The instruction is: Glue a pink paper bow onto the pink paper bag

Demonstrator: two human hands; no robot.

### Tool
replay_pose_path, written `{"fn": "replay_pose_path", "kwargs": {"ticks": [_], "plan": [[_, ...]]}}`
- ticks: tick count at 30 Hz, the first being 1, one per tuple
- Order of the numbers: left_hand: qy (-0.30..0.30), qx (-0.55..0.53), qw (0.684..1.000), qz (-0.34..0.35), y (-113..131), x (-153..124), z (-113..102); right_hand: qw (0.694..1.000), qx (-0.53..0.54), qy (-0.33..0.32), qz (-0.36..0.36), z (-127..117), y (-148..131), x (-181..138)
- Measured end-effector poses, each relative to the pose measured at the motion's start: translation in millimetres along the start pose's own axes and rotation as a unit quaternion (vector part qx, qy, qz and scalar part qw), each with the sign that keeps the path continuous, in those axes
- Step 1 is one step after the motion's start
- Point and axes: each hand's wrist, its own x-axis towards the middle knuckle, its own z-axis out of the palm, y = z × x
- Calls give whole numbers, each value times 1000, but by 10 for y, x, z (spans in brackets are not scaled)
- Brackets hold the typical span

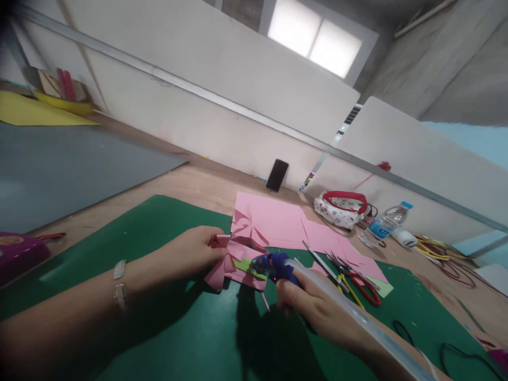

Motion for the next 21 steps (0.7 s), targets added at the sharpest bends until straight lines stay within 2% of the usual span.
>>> {"fn": "replay_pose_path", "kwargs": {"ticks": [7, 13, 21], "plan": [[2, -4, 1000, 6, -8, -9, 5, 999, 22, -23, 3, 49, -99, 42], [5, -2, 1000, 6, -14, 2, 15, 1000, -5, 0, 7, 15, 28, -12], [26, 8, 1000, 7, -21, -15, 9, 1000, 20, -6, -13, 94, -40, 46]]}}
